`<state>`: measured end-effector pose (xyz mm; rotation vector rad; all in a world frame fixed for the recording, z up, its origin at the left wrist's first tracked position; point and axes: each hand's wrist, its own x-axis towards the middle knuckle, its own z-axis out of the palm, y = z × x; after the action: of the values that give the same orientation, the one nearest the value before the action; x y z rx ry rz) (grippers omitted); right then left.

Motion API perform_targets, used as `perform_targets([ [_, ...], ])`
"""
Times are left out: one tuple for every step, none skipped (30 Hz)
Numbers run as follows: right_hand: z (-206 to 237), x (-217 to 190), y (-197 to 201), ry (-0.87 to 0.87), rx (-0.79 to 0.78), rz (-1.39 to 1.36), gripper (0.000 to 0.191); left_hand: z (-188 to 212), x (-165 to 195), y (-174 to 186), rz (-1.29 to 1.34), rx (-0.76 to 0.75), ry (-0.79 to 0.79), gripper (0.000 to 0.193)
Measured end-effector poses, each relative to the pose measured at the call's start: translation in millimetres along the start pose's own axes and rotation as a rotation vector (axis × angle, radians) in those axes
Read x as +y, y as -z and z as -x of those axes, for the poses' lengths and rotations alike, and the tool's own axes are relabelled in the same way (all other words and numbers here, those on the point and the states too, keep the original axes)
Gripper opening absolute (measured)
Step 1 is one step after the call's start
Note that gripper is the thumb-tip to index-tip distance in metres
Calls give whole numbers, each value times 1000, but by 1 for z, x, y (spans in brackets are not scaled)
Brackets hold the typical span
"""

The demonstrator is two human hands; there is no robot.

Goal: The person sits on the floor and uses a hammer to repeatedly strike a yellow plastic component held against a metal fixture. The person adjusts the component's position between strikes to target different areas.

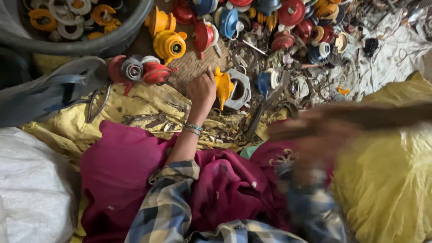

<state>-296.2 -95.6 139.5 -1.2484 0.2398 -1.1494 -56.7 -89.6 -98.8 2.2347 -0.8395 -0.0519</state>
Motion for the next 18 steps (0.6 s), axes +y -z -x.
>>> perform_targets([
  [11, 31, -4, -256, 141, 296, 32, -1, -1, -1, 0, 4, 6, 58],
  [23, 59, -8, -501, 74, 817, 31, -1, -1, -2, 1, 4, 10, 58],
  [35, 82, -10, -709, -82, 1209, 30, 0, -3, -2, 34, 22, -23, 56],
  [47, 93, -9, -717, -131, 1307, 29, 1, -3, -3, 68, 41, -60, 53],
  [57, 99, -8, -635, -132, 1319, 28, 1, -5, -4, 100, 66, -107, 51],
  [63, 96, -7, -501, -151, 1348, 27, 0, -4, -6, 29, 172, -170, 50],
  [64, 89, -6, -402, -178, 1370, 26, 1, -5, -7, -53, 251, -215, 48],
  [65, 71, -4, -643, -22, 1187, 23, 4, -7, -7, -130, 287, -274, 47],
  [60, 54, -3, -839, 131, 995, 22, 5, -6, -8, -92, 180, -203, 50],
  [50, 36, -2, -673, 66, 1154, 21, 4, -8, -7, -69, 114, -124, 53],
  [41, 18, -2, -504, 1, 1311, 21, 3, -7, -7, -41, 40, -40, 56],
  [35, 3, -4, -375, 68, 1131, 23, 1, -9, -5, -64, 30, -29, 55],
  [30, -15, -3, -248, 135, 949, 25, -1, -9, -3, -87, 16, -20, 54],
  [27, -25, -3, -94, 111, 810, 27, -6, -10, -1, -106, 11, -14, 53],
  [24, -35, 0, 59, 81, 665, 31, -7, -9, 1, -107, 1, -14, 53],
  [25, -36, 1, 81, 108, 588, 30, -8, -8, 3, -109, -10, -13, 54],
  [26, -35, 6, 119, 103, 524, 30, -8, -8, 4, -112, -20, -8, 54],
  [29, -28, 10, 116, 90, 454, 32, -8, -8, 4, -107, -27, -22, 54],
])
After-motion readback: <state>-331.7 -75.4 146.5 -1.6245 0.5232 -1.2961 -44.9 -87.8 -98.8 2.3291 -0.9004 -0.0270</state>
